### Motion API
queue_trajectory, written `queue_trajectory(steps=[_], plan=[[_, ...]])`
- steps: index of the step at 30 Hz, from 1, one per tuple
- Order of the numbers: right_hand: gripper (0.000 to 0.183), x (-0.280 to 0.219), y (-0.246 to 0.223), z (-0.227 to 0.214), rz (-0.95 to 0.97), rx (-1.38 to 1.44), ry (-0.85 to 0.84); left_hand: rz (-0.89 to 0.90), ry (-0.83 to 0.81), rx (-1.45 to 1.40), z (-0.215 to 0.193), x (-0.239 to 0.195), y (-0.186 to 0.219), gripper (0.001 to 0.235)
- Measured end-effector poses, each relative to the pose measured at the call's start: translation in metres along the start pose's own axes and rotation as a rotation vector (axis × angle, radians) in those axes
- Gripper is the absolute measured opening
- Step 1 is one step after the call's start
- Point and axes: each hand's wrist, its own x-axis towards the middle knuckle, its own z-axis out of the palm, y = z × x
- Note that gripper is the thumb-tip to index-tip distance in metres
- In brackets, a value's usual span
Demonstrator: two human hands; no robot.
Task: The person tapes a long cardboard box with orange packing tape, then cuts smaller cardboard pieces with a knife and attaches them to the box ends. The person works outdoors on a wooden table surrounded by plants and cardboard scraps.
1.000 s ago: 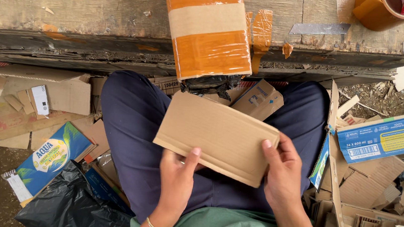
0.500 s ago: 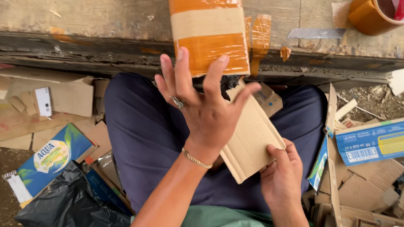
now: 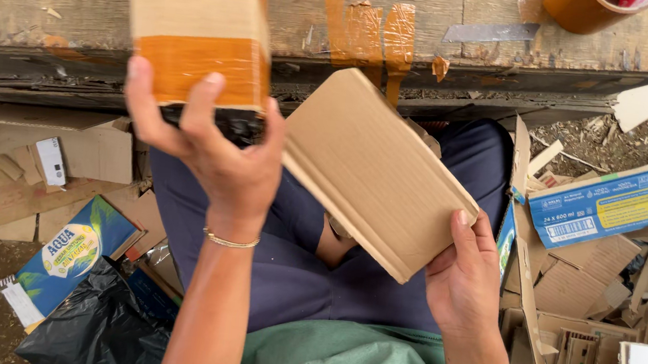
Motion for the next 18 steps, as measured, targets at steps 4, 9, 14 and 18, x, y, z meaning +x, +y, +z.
queue_trajectory(steps=[4,9,14,18], plan=[[0.025,0.012,0.004,-0.011,-0.117,-0.224,-0.045,0.008,0.005,0.073,-0.018,0.015,-0.022,0.064],[0.025,0.055,-0.018,0.001,-0.195,-0.994,-0.201,0.044,-0.02,0.111,-0.048,0.007,0.018,0.077],[0.026,0.076,-0.039,0.04,-0.125,-0.895,-0.505,-0.305,-0.782,-0.295,-0.04,-0.011,0.079,0.074],[0.038,0.071,-0.072,0.05,-0.233,-0.54,-0.622,-0.756,-0.698,-0.655,-0.041,-0.003,0.064,0.031]])
